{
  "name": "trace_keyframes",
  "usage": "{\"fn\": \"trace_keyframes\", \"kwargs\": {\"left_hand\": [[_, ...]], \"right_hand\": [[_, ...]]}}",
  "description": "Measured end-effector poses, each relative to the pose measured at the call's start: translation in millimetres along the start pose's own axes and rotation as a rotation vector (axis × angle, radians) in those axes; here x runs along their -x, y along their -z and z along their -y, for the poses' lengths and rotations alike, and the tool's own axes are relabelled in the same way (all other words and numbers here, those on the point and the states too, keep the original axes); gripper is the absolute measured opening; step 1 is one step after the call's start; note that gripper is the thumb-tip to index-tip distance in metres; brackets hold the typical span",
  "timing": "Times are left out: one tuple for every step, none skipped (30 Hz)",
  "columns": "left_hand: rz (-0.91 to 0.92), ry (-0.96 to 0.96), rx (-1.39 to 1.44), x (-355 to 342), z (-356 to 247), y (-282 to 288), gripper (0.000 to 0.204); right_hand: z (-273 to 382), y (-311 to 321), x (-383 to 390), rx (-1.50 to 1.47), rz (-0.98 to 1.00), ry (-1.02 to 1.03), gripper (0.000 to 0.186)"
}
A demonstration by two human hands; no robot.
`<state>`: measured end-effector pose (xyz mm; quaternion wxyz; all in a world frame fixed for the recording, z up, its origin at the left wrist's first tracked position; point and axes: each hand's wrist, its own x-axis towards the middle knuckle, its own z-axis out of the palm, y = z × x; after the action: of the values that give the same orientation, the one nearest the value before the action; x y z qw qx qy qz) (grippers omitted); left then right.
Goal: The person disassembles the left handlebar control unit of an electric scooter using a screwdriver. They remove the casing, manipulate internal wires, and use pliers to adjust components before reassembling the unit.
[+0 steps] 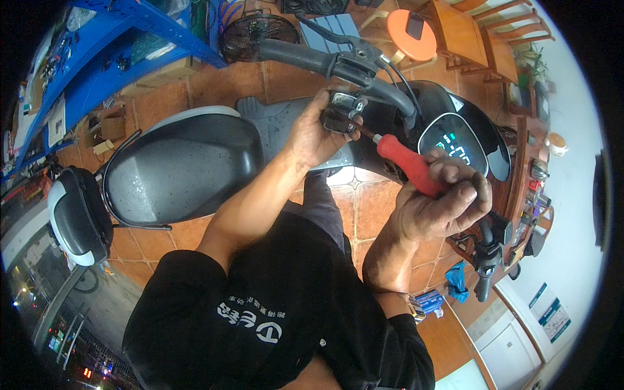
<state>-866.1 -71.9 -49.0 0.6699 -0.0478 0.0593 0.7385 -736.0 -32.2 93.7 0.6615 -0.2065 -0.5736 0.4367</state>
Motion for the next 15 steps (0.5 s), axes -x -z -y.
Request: {"fn": "trace_keyframes", "kwargs": {"left_hand": [[-0.005,-0.001,0.003,0,0,0,0.039],[-0.021,-0.013,-0.026,0,1,0,0.040],[-0.036,-0.023,-0.056,1,1,-1,0.040],[-0.052,-0.036,-0.087,1,2,-1,0.040],[-0.047,-0.058,-0.128,0,2,-1,0.041],[-0.042,-0.079,-0.168,-1,3,1,0.041],[-0.037,-0.099,-0.205,-1,4,1,0.042],[-0.048,-0.114,-0.226,-2,5,0,0.042],[-0.059,-0.128,-0.247,-2,6,0,0.042],[-0.070,-0.149,-0.271,-2,6,-2,0.043],[-0.074,-0.146,-0.280,-2,6,-3,0.043],[-0.079,-0.145,-0.289,-2,7,-5,0.044],[-0.084,-0.140,-0.297,-1,7,-5,0.044],[-0.096,-0.154,-0.329,-1,8,-5,0.045],[-0.107,-0.168,-0.361,-1,8,-5,0.046]], "right_hand": [[0,0,0,-0.023,-0.016,-0.008,0.017],[0,0,1,-0.045,-0.033,-0.016,0.018],[1,2,1,0.136,-0.004,0.007,0.021],[2,6,0,0.315,0.024,0.030,0.024],[3,8,0,0.495,0.052,0.052,0.027],[4,6,-4,0.590,0.100,0.133,0.027],[9,7,-7,0.659,0.172,0.148,0.031],[14,10,-10,0.728,0.243,0.162,0.035],[20,13,-15,0.805,0.299,0.110,0.040],[27,17,-22,0.874,0.358,0.060,0.045],[33,20,-27,0.936,0.394,0.005,0.043],[40,24,-33,0.990,0.471,-0.023,0.040],[47,27,-38,1.046,0.547,-0.053,0.038],[51,28,-40,1.101,0.624,-0.084,0.035],[49,29,-38,1.018,0.620,-0.058,0.029]]}}
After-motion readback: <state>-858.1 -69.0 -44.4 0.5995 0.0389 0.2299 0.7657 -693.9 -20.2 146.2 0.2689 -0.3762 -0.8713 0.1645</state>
